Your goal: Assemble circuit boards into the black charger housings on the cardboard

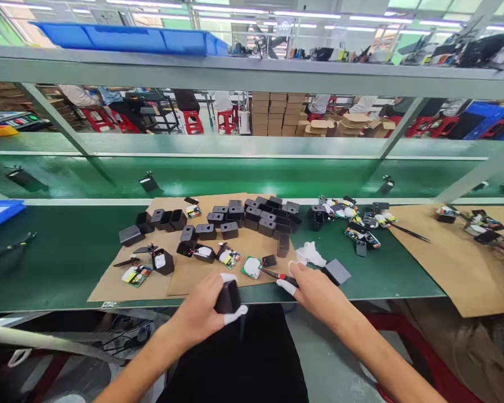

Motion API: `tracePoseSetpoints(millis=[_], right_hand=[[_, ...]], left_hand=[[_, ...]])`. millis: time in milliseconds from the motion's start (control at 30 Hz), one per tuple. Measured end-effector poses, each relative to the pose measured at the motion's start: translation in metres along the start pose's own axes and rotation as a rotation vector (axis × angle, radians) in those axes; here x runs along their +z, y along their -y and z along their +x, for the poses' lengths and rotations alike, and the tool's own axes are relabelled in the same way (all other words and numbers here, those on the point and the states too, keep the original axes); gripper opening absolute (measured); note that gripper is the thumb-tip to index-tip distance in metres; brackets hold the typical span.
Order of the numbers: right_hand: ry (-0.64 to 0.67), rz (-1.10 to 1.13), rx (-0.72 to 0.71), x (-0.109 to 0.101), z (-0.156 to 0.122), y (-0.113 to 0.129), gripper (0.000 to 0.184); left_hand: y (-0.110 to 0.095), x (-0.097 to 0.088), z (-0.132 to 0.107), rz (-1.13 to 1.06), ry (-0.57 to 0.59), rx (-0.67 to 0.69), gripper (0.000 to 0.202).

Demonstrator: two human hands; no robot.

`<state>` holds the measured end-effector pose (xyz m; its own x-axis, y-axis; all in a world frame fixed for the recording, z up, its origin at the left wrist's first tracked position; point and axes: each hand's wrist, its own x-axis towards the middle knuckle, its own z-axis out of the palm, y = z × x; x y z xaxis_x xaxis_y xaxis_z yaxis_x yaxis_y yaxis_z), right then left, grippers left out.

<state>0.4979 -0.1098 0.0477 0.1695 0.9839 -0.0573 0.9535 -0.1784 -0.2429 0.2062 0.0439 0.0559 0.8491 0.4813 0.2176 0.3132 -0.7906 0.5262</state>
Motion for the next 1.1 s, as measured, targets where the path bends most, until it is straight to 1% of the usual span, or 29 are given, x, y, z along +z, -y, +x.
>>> tracePoseSetpoints(millis=[67, 100, 167, 267, 367, 433, 500, 567, 633, 700, 733, 800, 867, 933, 1000, 1100], right_hand=[[-0.011, -0.009, 0.012, 0.006, 0.008, 0.005, 0.009], [-0.009, -0.008, 0.016, 0.008, 0.011, 0.004, 0.011], [0.014, 0.007, 0.016, 0.009, 0.015, 0.001, 0.015], [0.067, 0.033, 0.022, 0.006, 0.02, 0.001, 0.02], [0.103, 0.027, 0.057, -0.002, 0.024, 0.011, 0.022], [0.121, 0.02, 0.086, -0.012, 0.021, 0.019, 0.023], [0.137, 0.011, 0.121, -0.023, 0.008, 0.019, 0.024], [0.129, 0.013, 0.171, -0.032, -0.015, 0.006, 0.022], [0.07, 0.037, 0.248, -0.034, -0.045, -0.018, 0.021], [-0.032, 0.045, 0.363, -0.029, -0.073, -0.048, 0.02], [-0.092, 0.002, 0.447, -0.023, -0.084, -0.062, 0.017], [-0.205, -0.122, 0.606, -0.009, -0.095, -0.087, 0.014], [-0.274, -0.206, 0.695, 0.008, -0.092, -0.103, 0.015], [-0.297, -0.217, 0.716, 0.022, -0.079, -0.113, 0.018], [-0.307, -0.186, 0.696, 0.031, -0.063, -0.121, 0.02], [-0.33, -0.148, 0.629, 0.034, -0.049, -0.128, 0.027]], left_hand=[[-0.008, 0.023, 0.005, -0.067, -0.034, 0.002, 0.039], [-0.011, 0.032, 0.006, -0.094, -0.04, -0.007, 0.039], [-0.014, 0.042, 0.008, -0.138, -0.043, -0.021, 0.04], [-0.018, 0.051, 0.009, -0.198, -0.039, -0.039, 0.039], [-0.022, 0.057, 0.011, -0.265, -0.051, -0.071, 0.042], [-0.024, 0.057, 0.01, -0.314, -0.067, -0.098, 0.044], [-0.026, 0.055, 0.005, -0.368, -0.088, -0.137, 0.044], [-0.026, 0.051, -0.005, -0.424, -0.117, -0.187, 0.042], [-0.024, 0.051, -0.02, -0.477, -0.144, -0.249, 0.043], [-0.02, 0.056, -0.037, -0.516, -0.165, -0.301, 0.046], [-0.018, 0.061, -0.046, -0.529, -0.175, -0.316, 0.047], [-0.017, 0.075, -0.062, -0.548, -0.232, -0.332, 0.048], [-0.02, 0.088, -0.075, -0.57, -0.293, -0.377, 0.051], [-0.026, 0.097, -0.082, -0.591, -0.321, -0.453, 0.056], [-0.031, 0.1, -0.086, -0.615, -0.318, -0.517, 0.06], [-0.031, 0.096, -0.089, -0.652, -0.322, -0.554, 0.063]])
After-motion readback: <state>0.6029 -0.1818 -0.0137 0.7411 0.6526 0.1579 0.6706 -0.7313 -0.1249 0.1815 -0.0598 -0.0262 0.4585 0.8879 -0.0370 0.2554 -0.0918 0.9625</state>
